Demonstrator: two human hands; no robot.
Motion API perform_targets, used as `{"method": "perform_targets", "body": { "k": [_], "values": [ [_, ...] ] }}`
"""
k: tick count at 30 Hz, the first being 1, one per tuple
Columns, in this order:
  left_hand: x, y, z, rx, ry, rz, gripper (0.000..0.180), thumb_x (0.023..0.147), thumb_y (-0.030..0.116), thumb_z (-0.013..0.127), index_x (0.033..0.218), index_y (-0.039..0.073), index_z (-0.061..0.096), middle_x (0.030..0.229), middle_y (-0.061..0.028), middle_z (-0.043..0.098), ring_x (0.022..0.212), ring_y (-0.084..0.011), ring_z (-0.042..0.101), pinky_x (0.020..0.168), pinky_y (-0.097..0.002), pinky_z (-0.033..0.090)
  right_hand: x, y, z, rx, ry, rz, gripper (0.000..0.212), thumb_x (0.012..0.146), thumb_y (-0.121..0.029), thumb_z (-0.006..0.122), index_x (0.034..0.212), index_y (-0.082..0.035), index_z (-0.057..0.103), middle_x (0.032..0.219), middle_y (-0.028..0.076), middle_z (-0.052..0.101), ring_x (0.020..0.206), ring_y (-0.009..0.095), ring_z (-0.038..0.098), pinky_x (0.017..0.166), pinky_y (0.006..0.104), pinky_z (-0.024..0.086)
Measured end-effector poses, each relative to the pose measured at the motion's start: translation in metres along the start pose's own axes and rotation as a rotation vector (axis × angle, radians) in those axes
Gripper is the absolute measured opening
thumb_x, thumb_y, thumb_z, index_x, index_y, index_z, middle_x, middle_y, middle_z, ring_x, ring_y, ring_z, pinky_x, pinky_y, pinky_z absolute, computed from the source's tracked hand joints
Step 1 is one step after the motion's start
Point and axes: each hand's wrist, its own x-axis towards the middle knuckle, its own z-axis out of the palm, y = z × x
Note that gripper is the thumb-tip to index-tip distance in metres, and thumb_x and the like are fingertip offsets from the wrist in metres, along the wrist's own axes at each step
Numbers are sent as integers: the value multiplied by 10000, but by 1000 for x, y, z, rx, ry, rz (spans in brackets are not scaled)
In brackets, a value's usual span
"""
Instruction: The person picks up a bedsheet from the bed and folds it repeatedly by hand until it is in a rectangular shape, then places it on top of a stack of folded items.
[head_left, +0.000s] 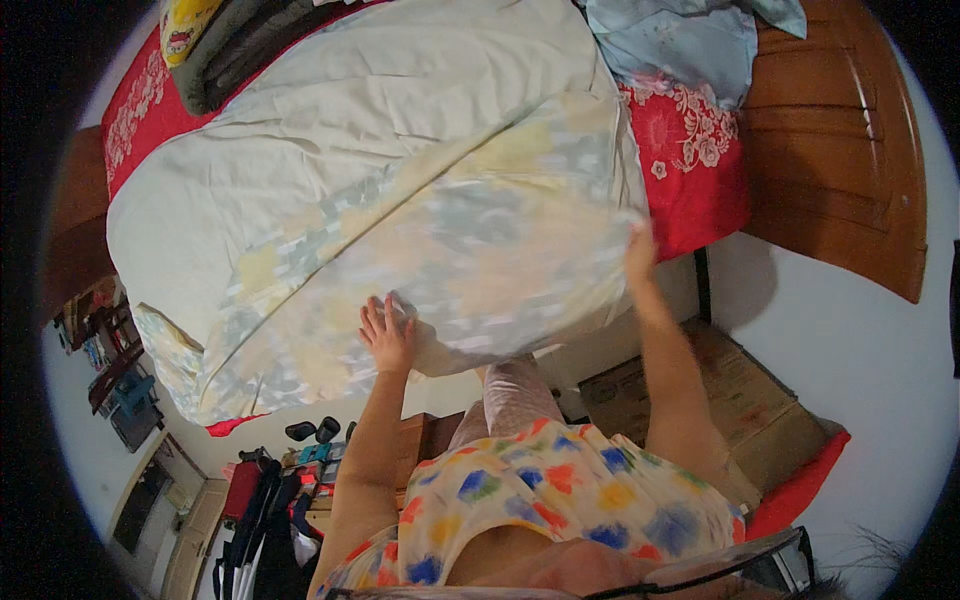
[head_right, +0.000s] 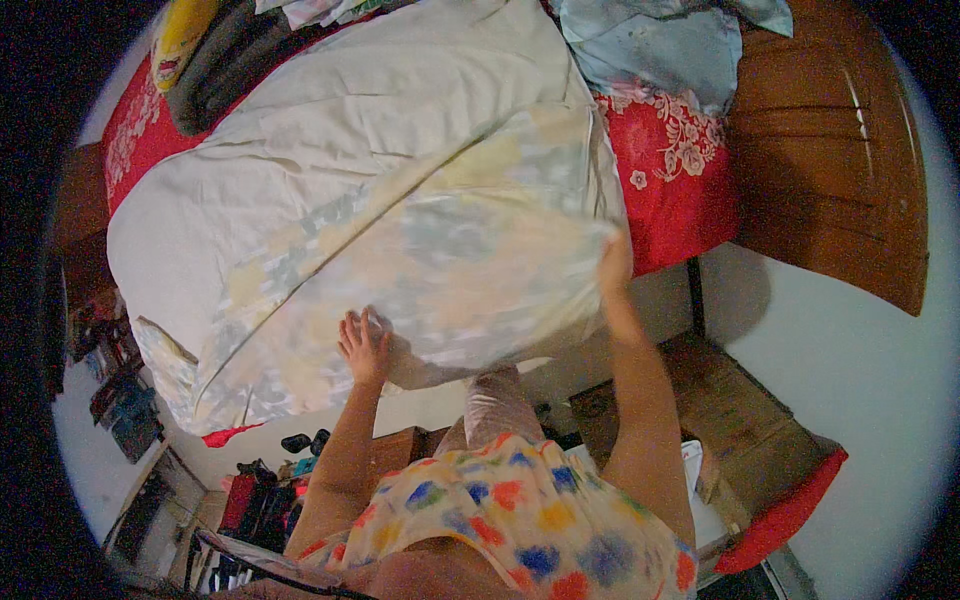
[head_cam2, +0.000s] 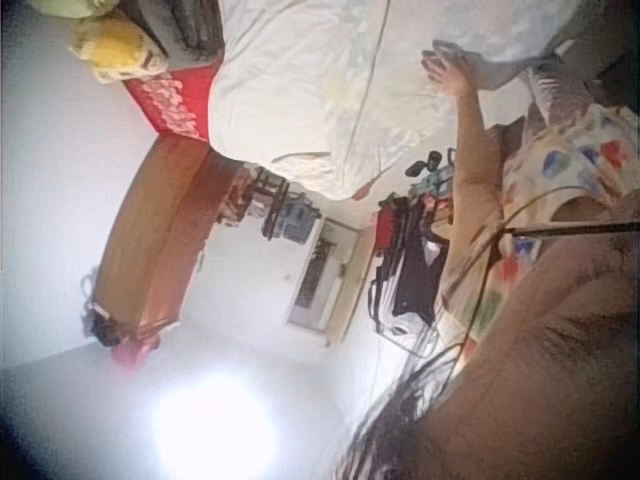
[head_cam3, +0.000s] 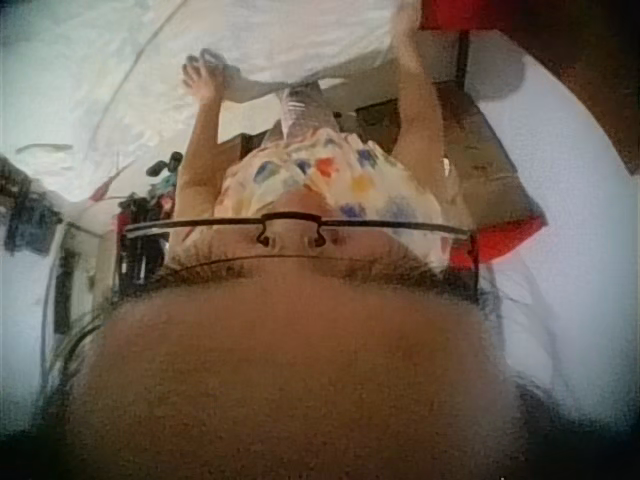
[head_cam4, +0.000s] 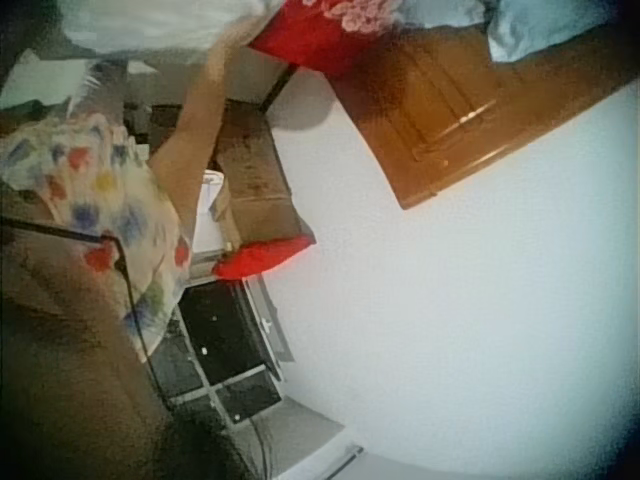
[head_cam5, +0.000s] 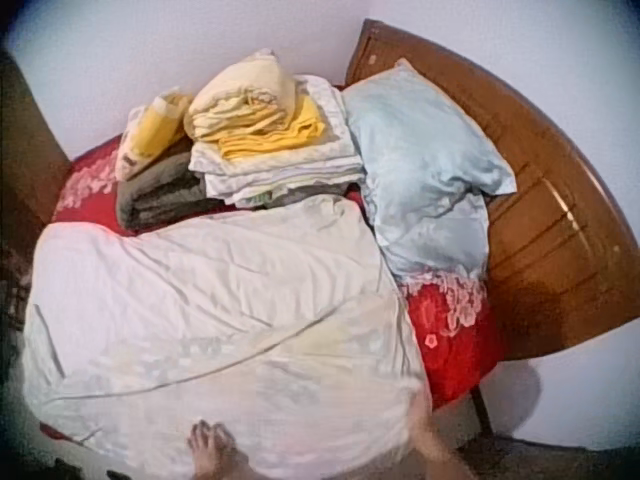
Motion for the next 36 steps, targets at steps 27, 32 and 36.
{"method": "perform_targets", "body": {
  "k": [27, 32, 36],
  "values": [
    [5, -3, -4, 2, -220, -109, 657, 761, 401, 565, 1322, 283, 243, 1404, -80, 146, 1291, -307, 114, 974, -559, 182, -41, 96, -16, -207, -611, 343, 396, 756, -188, 581, 1098, 0, 516, 1111, 181, 532, 1010, 304, 507, 863, 334, 385],
    [-15, -41, -5, -29, -216, -206, 621, 776, 410, 542, 1310, 254, 265, 1384, -76, 200, 1284, -291, 147, 988, -538, 176, -1, 30, -15, 75, -284, 47, 438, 688, -4, 561, 1106, -1, 427, 1047, 175, 516, 982, 316, 499, 833, 398, 392],
    [-33, -75, -29, -116, -120, -298, 605, 781, 403, 534, 1305, 247, 275, 1369, -80, 237, 1279, -287, 163, 989, -531, 182, 27, -63, -13, -291, -127, -361, 332, 696, 42, 537, 1017, -1, 463, 980, 170, 499, 951, 281, 470, 786, 356, 405]
  ]
}}
